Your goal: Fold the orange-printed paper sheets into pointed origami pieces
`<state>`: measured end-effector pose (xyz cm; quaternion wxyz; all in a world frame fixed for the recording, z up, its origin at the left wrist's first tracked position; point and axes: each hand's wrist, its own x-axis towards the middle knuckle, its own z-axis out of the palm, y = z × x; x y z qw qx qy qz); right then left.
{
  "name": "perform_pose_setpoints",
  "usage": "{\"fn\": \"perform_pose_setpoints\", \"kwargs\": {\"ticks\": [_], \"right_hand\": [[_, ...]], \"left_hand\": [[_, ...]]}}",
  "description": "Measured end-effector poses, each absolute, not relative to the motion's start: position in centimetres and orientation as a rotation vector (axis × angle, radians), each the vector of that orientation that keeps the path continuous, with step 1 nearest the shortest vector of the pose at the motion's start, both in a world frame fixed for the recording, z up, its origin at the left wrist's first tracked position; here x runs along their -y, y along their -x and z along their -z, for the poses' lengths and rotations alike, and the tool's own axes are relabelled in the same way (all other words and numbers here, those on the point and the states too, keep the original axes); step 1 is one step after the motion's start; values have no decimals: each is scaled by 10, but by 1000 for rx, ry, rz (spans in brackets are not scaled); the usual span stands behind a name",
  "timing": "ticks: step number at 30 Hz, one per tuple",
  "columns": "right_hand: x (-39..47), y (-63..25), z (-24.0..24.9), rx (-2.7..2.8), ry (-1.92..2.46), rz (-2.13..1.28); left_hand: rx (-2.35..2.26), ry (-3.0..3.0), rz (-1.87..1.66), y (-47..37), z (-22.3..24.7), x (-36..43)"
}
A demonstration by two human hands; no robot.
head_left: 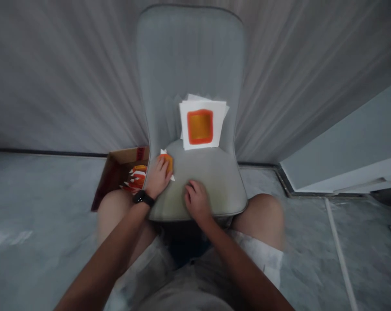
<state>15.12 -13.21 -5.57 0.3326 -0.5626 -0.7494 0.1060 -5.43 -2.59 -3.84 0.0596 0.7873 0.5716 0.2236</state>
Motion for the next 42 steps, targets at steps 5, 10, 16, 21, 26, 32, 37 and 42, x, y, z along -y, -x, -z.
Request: {"fn": "perform_pose_setpoints", "kwargs": {"ticks": [5,10,16,21,26,32,37,42], "right_hand": [[132,-152,54,1938,1479,-322],[132,-152,52,1933,1487,-325],[132,-150,53,1905,1486,-333],[129,-151,57,1700,1453,-478],[71,-173,31,1570,1478,-535],[-59,-209,-78,1888,1425,-135],[-127,-216,-146,2207,1489,278],[-159,-223,-156,2273,1669,348]], "left_hand": [[-1702,-2440,-631,64,29,26],[-1700,-2457,-743,64,3,25],[-1823,-2252,-1195,41,-9,79],[-1670,-2157,-953,6,31,130],[-1714,-2100,-897,5,57,132],[-1630,-2121,-988,11,66,126],[-1627,-2178,-1065,10,78,130],[-1635,-2181,-1058,14,88,131]]}}
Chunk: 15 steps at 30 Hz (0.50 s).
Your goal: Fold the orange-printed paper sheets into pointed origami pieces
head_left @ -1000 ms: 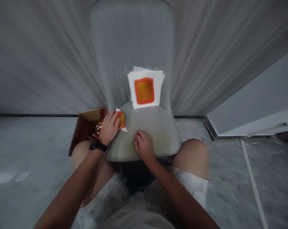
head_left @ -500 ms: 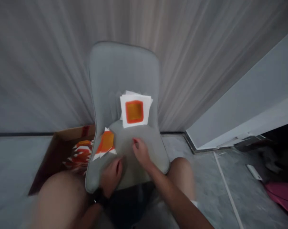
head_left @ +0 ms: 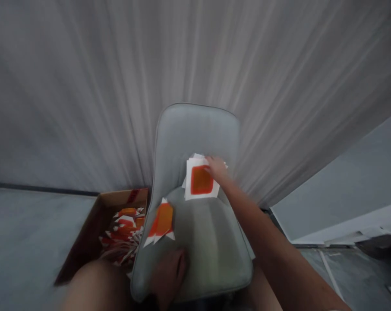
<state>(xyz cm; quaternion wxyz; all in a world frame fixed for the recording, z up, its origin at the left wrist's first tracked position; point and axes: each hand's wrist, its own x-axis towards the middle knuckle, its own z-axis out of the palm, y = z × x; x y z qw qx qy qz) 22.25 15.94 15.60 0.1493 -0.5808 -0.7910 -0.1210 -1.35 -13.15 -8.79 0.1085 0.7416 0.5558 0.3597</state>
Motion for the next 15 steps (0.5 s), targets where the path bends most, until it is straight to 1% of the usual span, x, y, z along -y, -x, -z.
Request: {"fn": "perform_pose_setpoints", "kwargs": {"ticks": [7,15], "right_hand": [[-179,-237,-156,2245,1711,328],[-161,-244,-174,2236,1598,415]], "left_hand": [[-1601,-2042,-949,16,87,131],[-1610,-1920,-897,15,89,129]]}}
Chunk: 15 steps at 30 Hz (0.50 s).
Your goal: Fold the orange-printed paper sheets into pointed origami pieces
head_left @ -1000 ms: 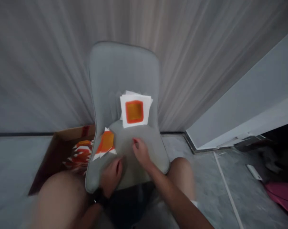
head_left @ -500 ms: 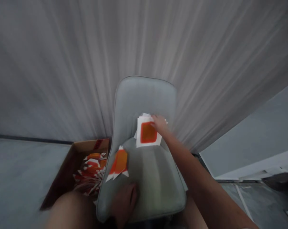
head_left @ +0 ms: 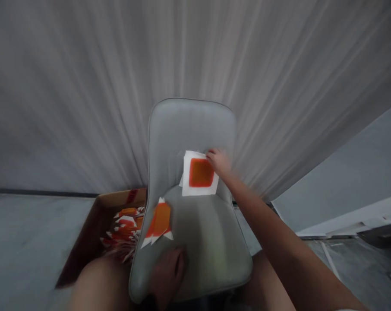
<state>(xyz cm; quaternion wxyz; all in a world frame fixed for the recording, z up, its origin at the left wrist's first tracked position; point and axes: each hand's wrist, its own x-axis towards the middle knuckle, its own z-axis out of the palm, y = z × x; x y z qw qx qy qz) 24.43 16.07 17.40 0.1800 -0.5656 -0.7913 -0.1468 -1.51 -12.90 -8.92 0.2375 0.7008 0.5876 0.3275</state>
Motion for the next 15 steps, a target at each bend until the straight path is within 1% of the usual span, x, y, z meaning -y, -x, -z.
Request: {"fn": "perform_pose_setpoints", "kwargs": {"ticks": [3,6,8,11,15], "right_hand": [[-129,-241,-170,2117,1437,530],[-66,-236,-142,2020,1149,561],[-12,-237,-113,2007,1014,505],[64,-248,-69,2041,1013,306],[122,-264,-27,2069,1081,176]], "left_hand": [[-1609,-1927,-934,16,96,127],[-1641,-1951,-1004,17,101,126],[-1657,-1970,-997,17,101,126],[-1650,-2021,-907,17,93,128],[-1695,-2071,-836,16,84,129]]}}
